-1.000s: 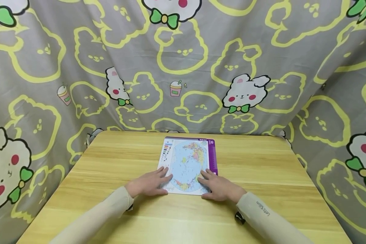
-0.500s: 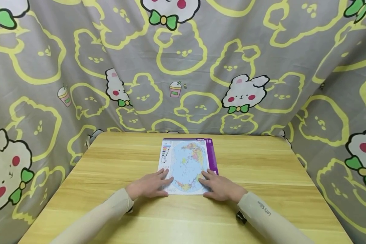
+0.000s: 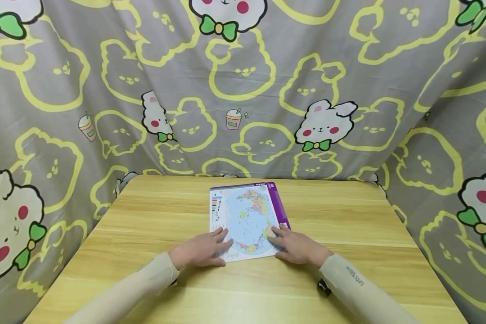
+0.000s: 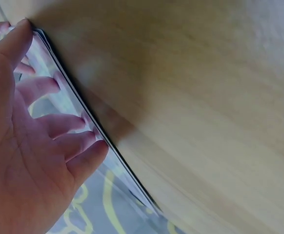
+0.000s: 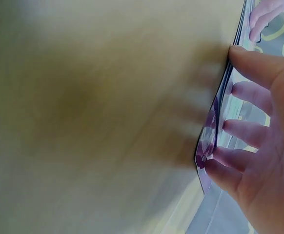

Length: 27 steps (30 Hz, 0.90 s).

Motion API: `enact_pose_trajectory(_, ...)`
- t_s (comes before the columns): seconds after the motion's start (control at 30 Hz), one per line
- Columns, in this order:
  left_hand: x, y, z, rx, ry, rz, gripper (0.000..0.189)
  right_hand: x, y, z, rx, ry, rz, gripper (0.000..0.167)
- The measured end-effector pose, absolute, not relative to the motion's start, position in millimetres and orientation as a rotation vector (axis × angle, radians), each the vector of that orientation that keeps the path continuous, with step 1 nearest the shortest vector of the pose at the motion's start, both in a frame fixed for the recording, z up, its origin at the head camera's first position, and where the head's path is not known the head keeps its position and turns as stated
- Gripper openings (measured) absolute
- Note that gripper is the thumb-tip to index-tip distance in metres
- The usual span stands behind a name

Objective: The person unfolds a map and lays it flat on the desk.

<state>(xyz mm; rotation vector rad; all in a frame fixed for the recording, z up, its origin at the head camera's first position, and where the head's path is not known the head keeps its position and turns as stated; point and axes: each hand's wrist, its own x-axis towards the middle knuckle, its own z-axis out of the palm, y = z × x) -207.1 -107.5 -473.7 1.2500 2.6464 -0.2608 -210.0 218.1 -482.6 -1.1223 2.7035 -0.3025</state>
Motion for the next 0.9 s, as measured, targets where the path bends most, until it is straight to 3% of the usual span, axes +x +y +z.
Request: enact_pose_trajectory(0.9, -196, -103, -474, 1.400, 2.623, -0.324, 0.070, -221, 232, -484, -1.187, 2.743, -0.318, 0.045)
